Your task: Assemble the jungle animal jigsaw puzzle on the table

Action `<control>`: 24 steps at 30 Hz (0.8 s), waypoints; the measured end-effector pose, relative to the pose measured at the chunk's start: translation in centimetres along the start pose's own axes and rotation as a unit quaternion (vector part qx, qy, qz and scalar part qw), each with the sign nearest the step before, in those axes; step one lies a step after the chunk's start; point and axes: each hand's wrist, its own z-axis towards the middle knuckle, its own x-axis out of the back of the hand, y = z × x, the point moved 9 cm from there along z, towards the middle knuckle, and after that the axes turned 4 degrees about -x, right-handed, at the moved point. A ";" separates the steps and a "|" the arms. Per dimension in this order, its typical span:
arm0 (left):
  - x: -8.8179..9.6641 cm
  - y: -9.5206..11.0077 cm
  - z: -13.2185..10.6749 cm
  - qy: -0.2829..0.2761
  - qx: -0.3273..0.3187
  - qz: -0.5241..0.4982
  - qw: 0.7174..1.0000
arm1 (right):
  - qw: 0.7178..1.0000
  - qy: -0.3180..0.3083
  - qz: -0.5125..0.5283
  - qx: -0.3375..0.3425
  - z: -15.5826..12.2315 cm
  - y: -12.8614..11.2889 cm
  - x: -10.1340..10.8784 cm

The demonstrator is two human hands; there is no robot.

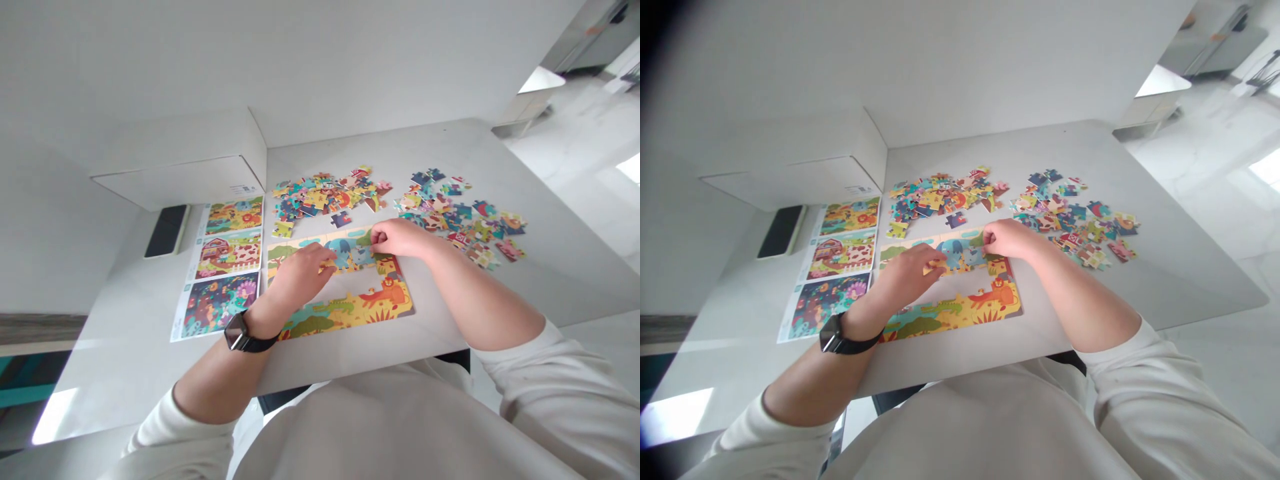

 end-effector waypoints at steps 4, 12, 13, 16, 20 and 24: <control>-0.6 0.1 -0.2 -0.003 -0.047 -0.001 0.999 | 1.000 0.008 0.002 0.002 -0.2 0.0 0.0; -1.1 -0.3 -0.4 0.001 -0.085 -0.015 0.996 | 0.993 -0.010 -0.056 0.108 -1.4 -2.3 -0.7; -1.2 -0.3 -0.4 0.000 -0.084 -0.014 0.996 | 0.991 -0.009 -0.065 0.116 -1.6 -2.6 -0.8; -1.2 -0.2 -0.4 -0.003 -0.081 -0.014 0.997 | 0.990 -0.013 -0.074 0.121 -2.0 -3.1 -1.1; -1.0 0.0 -0.4 -0.006 -0.088 -0.015 0.996 | 0.990 -0.001 -0.069 0.125 -2.2 -2.9 -0.5; -1.0 0.0 -0.4 -0.006 -0.087 -0.020 0.996 | 0.989 0.087 -0.043 0.113 -2.2 -1.7 2.6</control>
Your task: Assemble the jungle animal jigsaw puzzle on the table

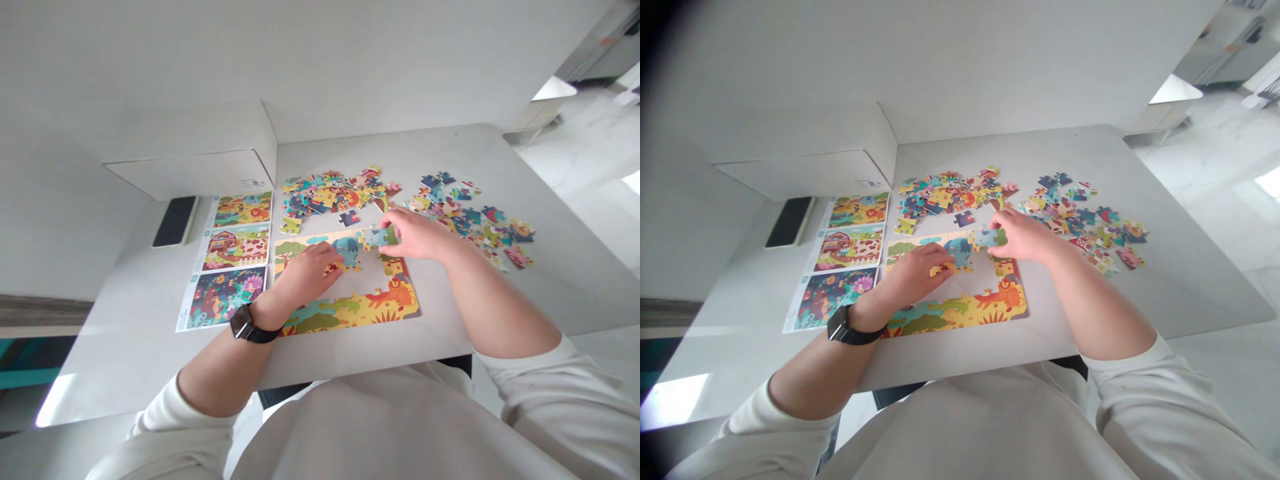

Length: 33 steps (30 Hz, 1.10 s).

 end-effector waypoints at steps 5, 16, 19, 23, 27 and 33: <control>0.0 -0.1 0.0 0.011 -0.003 0.002 1.000 | 0.998 0.045 -0.007 -0.049 0.0 1.7 2.2; 0.1 0.0 0.0 0.008 0.001 0.001 1.000 | 0.998 0.001 -0.045 -0.041 0.2 2.1 0.5; 0.0 0.0 0.0 0.009 -0.001 0.004 1.000 | 0.998 -0.005 -0.052 -0.036 0.1 2.1 0.4; -0.1 0.0 0.0 0.006 -0.002 0.007 1.000 | 0.997 -0.028 -0.061 -0.028 -0.3 1.5 0.3; 0.0 0.2 0.1 -0.002 0.000 0.007 1.000 | 0.996 -0.061 -0.064 -0.014 -0.5 0.9 -0.4; -0.1 0.1 0.1 -0.004 -0.002 0.014 1.000 | 0.996 -0.073 -0.051 -0.017 -0.5 0.8 -0.9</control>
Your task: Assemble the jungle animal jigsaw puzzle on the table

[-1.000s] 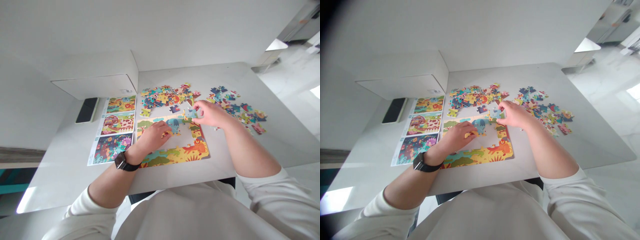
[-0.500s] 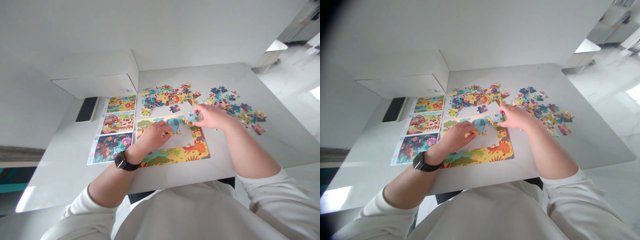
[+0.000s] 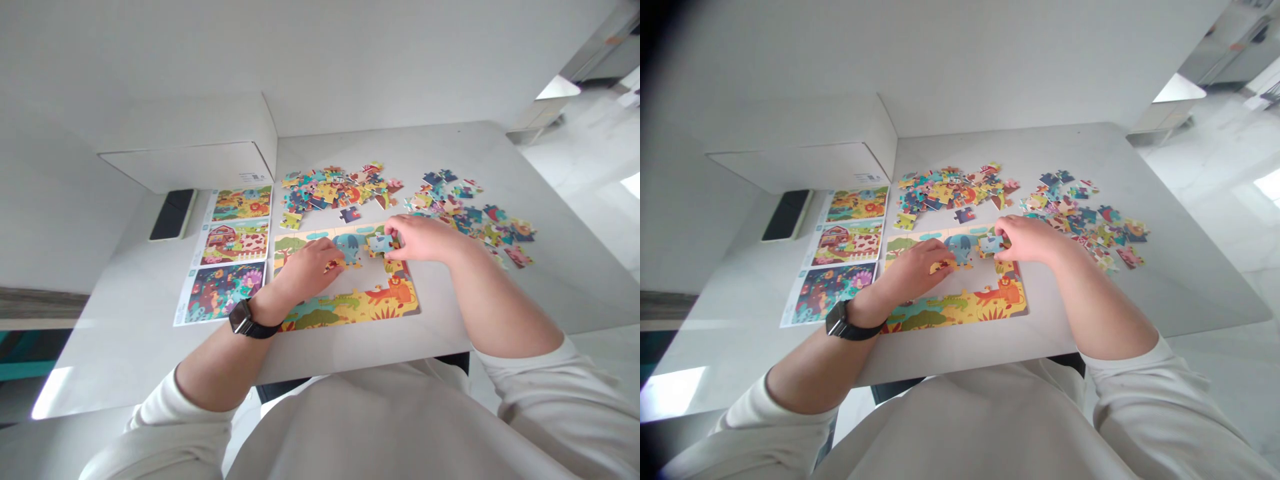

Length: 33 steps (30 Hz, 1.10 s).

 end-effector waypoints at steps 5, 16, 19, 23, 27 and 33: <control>0.6 -0.7 -0.2 0.048 0.053 -0.047 0.996 | 0.996 0.024 0.061 0.057 -0.5 -2.4 0.5; 0.3 -2.6 0.0 0.136 0.162 -0.464 0.860 | 0.975 0.118 0.169 0.087 -1.0 -6.9 0.6; 0.6 -3.1 0.0 0.149 0.168 -0.474 0.851 | 0.962 0.131 0.225 0.075 -0.6 -5.4 1.4; 0.8 -3.9 -0.1 0.174 0.174 -0.482 0.841 | 0.939 0.236 0.248 0.020 -0.4 -2.1 3.3; 1.0 -4.6 -0.3 0.189 0.181 -0.474 0.841 | 0.931 0.272 0.244 0.007 -0.3 -1.0 3.6; 1.1 -3.8 -0.1 0.147 0.157 -0.441 0.871 | 0.942 0.190 0.278 0.016 0.3 -1.8 2.0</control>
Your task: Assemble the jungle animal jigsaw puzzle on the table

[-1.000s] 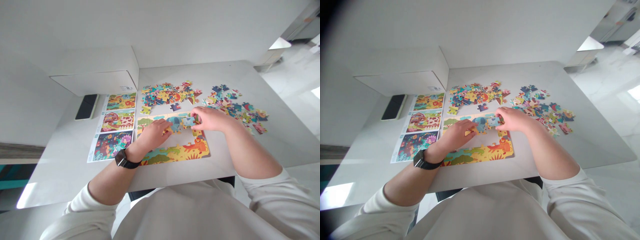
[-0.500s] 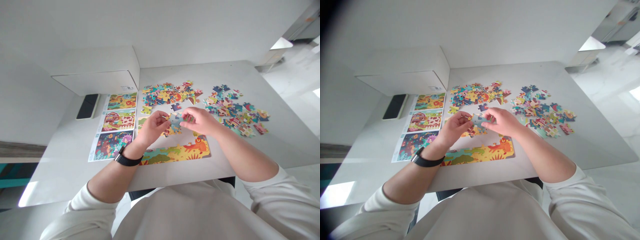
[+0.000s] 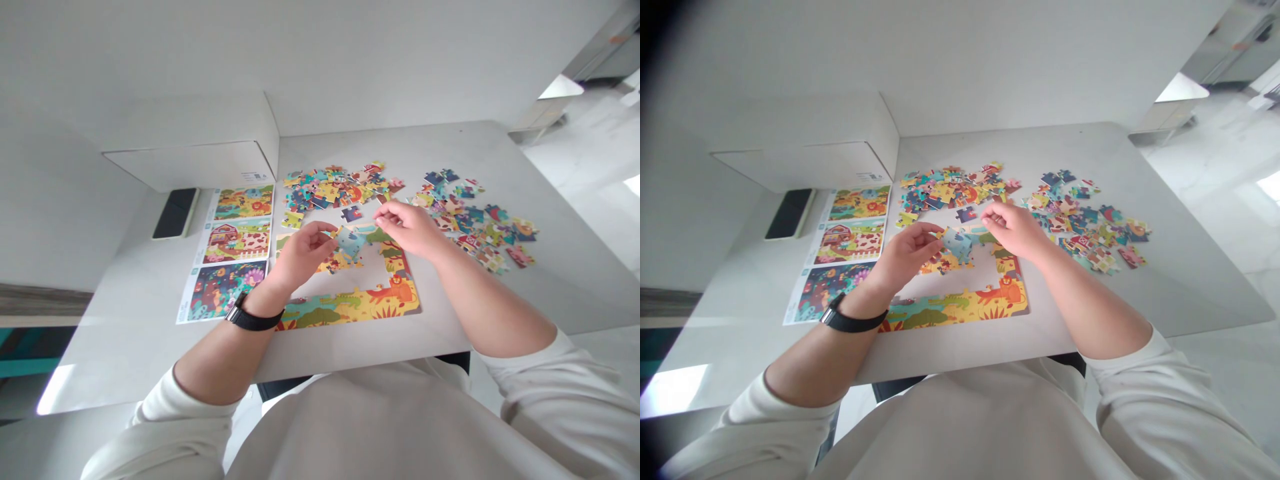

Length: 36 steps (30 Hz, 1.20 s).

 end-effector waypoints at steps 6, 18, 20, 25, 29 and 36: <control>-1.0 0.2 -0.4 -0.052 -0.013 0.072 0.996 | 0.987 -0.128 0.096 -0.027 -0.6 0.0 -3.2; -1.2 0.4 -0.4 -0.050 -0.007 0.048 0.998 | 0.952 -0.232 0.190 -0.067 -1.4 0.3 -6.4; -0.9 0.4 -0.3 -0.037 -0.007 0.043 0.998 | 0.953 -0.216 0.193 -0.086 -1.2 0.7 -6.1; -0.2 0.4 0.0 -0.013 -0.016 0.048 0.999 | 0.962 -0.145 0.189 -0.131 -0.4 2.2 -4.2; 0.8 0.8 0.1 0.010 -0.026 0.060 0.998 | 0.966 -0.099 0.185 -0.152 0.1 3.4 -2.8; 3.1 2.5 -0.2 0.033 -0.042 0.098 0.994 | 0.968 -0.104 0.163 -0.163 -0.1 3.9 -2.8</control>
